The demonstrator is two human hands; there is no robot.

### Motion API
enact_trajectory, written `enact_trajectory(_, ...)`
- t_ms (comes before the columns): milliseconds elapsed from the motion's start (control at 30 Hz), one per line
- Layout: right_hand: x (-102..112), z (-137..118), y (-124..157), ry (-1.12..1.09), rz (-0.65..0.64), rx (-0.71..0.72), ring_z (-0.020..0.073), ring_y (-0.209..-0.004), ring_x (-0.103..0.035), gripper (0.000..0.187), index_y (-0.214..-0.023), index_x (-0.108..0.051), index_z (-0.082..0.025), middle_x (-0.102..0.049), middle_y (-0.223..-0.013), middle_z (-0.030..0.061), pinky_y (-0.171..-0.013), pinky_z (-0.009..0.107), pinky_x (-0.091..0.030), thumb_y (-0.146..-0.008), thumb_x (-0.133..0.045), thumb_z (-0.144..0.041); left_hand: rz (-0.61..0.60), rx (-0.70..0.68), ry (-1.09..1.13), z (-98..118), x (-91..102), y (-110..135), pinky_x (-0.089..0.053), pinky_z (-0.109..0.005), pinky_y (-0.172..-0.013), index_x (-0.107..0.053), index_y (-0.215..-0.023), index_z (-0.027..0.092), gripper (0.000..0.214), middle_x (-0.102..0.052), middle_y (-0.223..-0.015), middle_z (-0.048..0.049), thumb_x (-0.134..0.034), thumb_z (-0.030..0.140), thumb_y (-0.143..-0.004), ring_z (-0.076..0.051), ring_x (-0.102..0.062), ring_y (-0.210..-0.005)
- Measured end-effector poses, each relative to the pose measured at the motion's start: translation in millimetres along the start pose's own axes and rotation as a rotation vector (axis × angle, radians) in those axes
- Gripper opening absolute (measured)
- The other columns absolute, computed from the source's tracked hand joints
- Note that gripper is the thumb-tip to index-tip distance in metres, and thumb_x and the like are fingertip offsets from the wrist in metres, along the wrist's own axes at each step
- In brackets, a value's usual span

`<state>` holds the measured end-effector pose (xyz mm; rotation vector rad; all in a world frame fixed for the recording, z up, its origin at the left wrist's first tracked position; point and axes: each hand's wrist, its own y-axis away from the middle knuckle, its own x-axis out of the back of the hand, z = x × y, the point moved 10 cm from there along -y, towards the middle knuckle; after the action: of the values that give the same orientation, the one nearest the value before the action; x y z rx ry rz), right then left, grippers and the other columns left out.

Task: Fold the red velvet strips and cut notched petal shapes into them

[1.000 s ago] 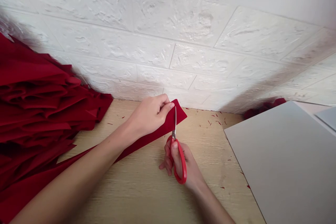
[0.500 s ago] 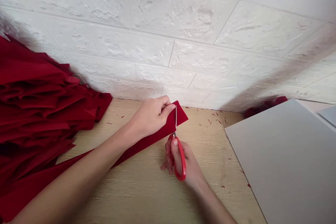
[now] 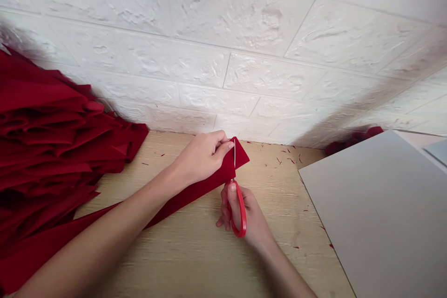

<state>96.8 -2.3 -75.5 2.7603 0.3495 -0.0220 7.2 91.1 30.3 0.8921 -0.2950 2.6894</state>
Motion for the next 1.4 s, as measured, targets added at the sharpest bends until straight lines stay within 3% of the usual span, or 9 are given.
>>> enact_trajectory(333,4.1,-7.7,1.6,-0.020,0.033,0.004,0.0091,-0.040,-0.041,0.062,-0.070,-0.049,-0.022,-0.043,-0.046,-0.0077,-0.057,0.031,-0.055,-0.081,-0.049,-0.083,-0.025,-0.008,0.000,1.4,-6.4,1.0,-0.028,-0.028,-0.054,-0.051,-0.071,0.018,0.032,-0.048,-0.059,0.0050,-0.044,0.035,-0.098,-0.010,-0.039,-0.054)
enact_trajectory(533,8.7,-3.7,-1.0,0.000,0.070,-0.019,0.0094,-0.040,-0.043,0.065,-0.068,-0.047,-0.022,-0.042,-0.046,-0.0080,-0.054,0.031,-0.054,-0.075,-0.051,-0.087,-0.007,-0.010,-0.005,1.5,-8.1,0.9,-0.028,-0.030,-0.055,-0.049,-0.069,0.019,0.033,-0.050,-0.060,0.0046,-0.044,0.034,-0.099,-0.011,-0.040,-0.055)
enact_trajectory(700,10.4,-5.4,-0.3,0.017,0.082,0.001,0.0088,-0.042,-0.042,0.064,-0.068,-0.046,-0.021,-0.042,-0.048,-0.0076,-0.056,0.030,-0.055,-0.079,-0.050,-0.084,-0.009,-0.010,0.047,1.3,-9.8,0.9,-0.029,-0.029,-0.057,-0.057,-0.076,0.018,0.031,-0.060,-0.067,0.0027,-0.044,0.034,-0.099,-0.012,-0.046,-0.059)
enact_trajectory(1100,10.7,0.0,-4.1,0.082,0.088,0.024,0.0091,-0.039,-0.039,0.061,-0.064,-0.039,-0.024,-0.037,-0.045,-0.0083,-0.048,0.028,-0.051,-0.081,-0.051,-0.081,-0.009,-0.021,0.020,2.0,-8.8,0.2,-0.028,-0.029,-0.057,-0.050,-0.069,0.018,0.033,-0.053,-0.062,0.0034,-0.045,0.032,-0.098,-0.011,-0.044,-0.057)
enact_trajectory(1400,11.3,-4.9,-1.1,0.022,0.098,-0.018,0.0091,-0.039,-0.040,0.063,-0.066,-0.045,-0.022,-0.040,-0.046,-0.0078,-0.050,0.028,-0.050,-0.078,-0.052,-0.084,-0.038,-0.035,0.015,2.4,-17.4,1.0,-0.028,-0.028,-0.057,-0.049,-0.067,0.019,0.032,-0.051,-0.060,0.0034,-0.045,0.030,-0.097,-0.011,-0.042,-0.056)
